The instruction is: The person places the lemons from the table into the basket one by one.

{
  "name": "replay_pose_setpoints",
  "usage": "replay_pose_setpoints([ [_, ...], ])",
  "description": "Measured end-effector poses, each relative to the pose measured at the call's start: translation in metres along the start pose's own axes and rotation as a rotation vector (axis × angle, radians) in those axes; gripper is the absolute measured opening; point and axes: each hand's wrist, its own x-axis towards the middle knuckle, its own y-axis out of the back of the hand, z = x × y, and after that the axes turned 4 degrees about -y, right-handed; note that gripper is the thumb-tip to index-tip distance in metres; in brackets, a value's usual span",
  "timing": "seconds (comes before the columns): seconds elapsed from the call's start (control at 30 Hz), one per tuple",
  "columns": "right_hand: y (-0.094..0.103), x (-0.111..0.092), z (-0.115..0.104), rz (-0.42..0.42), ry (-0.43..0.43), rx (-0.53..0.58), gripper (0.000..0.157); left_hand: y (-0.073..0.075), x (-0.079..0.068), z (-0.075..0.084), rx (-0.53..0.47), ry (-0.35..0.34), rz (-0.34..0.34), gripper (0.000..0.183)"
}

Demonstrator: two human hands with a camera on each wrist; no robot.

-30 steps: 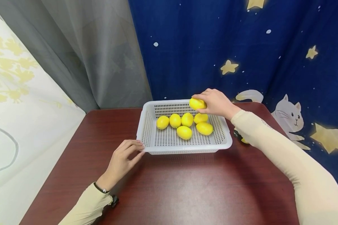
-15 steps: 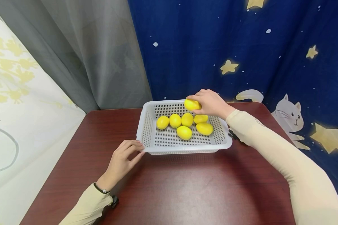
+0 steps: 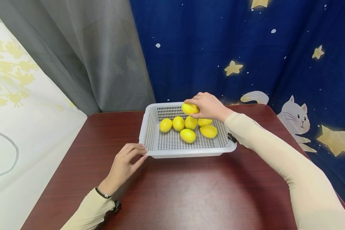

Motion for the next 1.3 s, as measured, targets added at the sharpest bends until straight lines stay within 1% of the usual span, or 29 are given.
replay_pose_setpoints([
  [0.27, -0.002, 0.007, -0.008, -0.011, 0.022, 0.003, 0.056, 0.0, 0.0, 0.001, -0.005, 0.001, 0.006, 0.028],
  [0.53, -0.008, 0.015, -0.013, -0.019, 0.06, -0.001, 0.057, 0.0, 0.001, 0.0, -0.015, -0.003, 0.014, 0.029],
  [0.8, -0.012, 0.021, -0.024, -0.027, 0.076, 0.01, 0.056, 0.0, 0.0, -0.001, -0.007, 0.001, 0.003, 0.028],
  [1.3, -0.021, 0.03, -0.042, -0.108, 0.145, -0.003, 0.056, -0.001, 0.0, -0.003, -0.008, -0.001, 0.002, 0.027],
])
